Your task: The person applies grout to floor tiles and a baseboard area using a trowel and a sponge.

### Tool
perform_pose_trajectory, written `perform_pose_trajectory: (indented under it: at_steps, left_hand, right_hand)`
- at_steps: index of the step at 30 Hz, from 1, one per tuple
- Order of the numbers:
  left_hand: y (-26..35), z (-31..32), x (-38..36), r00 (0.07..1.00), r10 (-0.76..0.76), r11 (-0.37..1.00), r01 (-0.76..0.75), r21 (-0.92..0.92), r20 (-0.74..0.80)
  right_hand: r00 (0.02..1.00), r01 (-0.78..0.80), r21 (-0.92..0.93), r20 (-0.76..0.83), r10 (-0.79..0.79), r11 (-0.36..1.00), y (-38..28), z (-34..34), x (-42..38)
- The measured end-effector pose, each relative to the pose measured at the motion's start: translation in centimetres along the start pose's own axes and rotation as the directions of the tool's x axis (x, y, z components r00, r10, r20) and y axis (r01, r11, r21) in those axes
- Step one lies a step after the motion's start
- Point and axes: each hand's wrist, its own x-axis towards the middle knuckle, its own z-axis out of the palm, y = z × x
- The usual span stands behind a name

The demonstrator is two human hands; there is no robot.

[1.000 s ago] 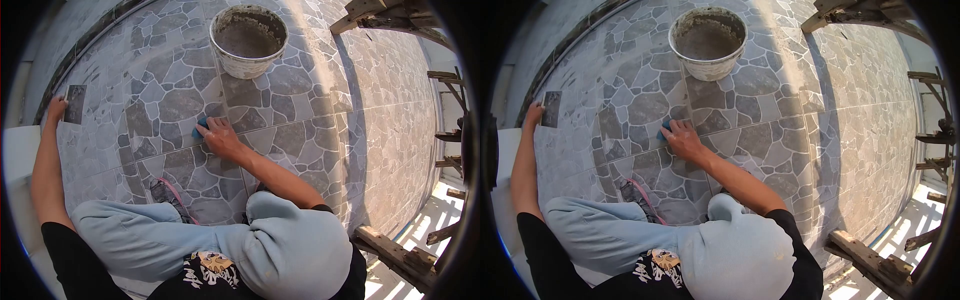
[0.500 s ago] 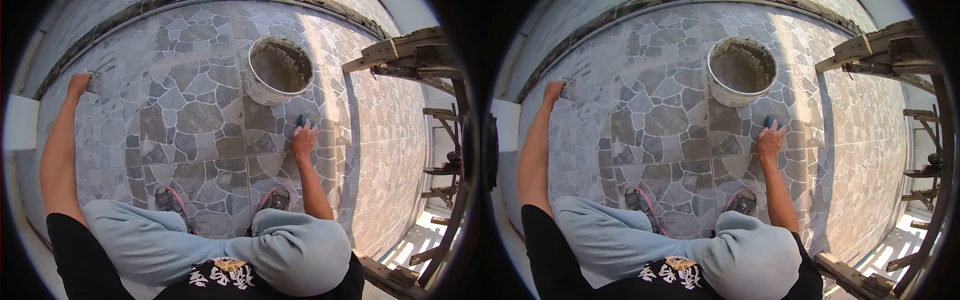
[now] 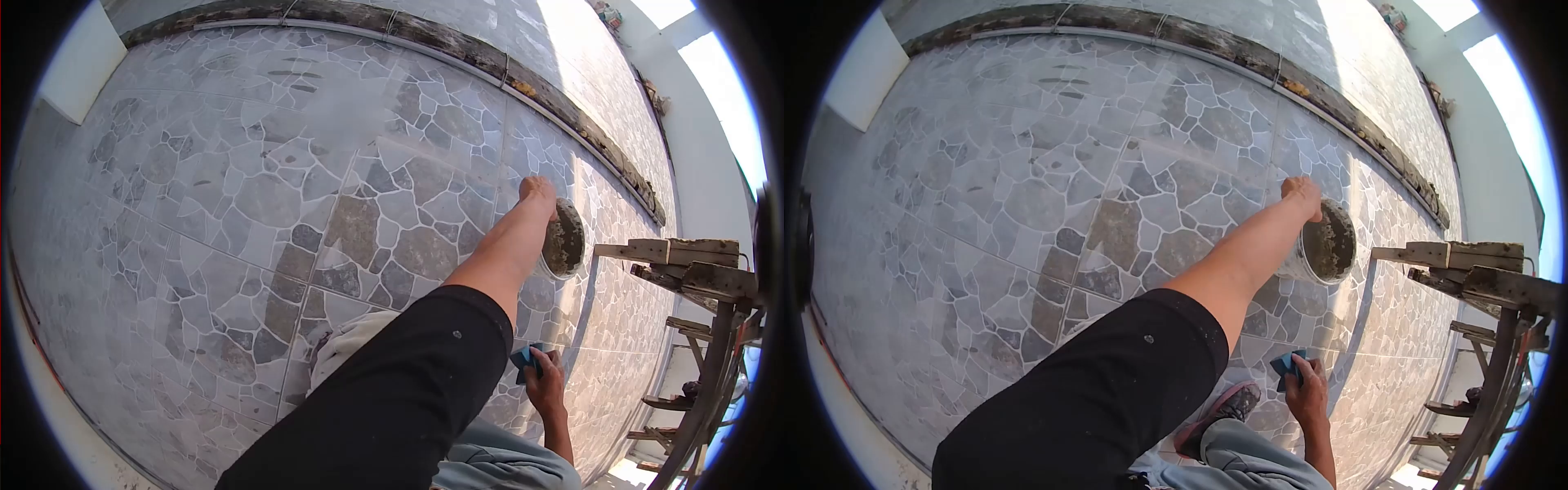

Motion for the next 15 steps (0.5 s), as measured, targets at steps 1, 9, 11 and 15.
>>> perform_pose_trajectory:
  at_steps: [1,9,11,15]
  left_hand:
    - [-0.4,0.4,0.6,0.999,-0.026,0.998,0.028,-0.053,0.047]
    - [-4.4,-1.4,-3.3,0.993,-0.117,0.947,0.104,-0.305,-0.023]
    - [-6.5,-3.2,-3.7,0.979,-0.18,0.944,0.146,-0.295,-0.091]
    - [-11.8,-7.0,-5.8,0.974,-0.226,0.901,0.21,-0.38,0.001]
  right_hand:
    - [1.0,-0.004,-0.032,-0.007,0.004,0.999,-0.9,-0.7,-0.2]
    - [0.989,0.084,-0.071,0.125,-0.074,0.994,-10.3,-3.2,-0.1]
    - [0.98,0.156,0.027,0.12,-0.158,0.987,-11.5,-3.1,0.9]
    - [0.98,0.161,0.039,0.109,-0.165,0.986,-9.5,-0.6,4.3]
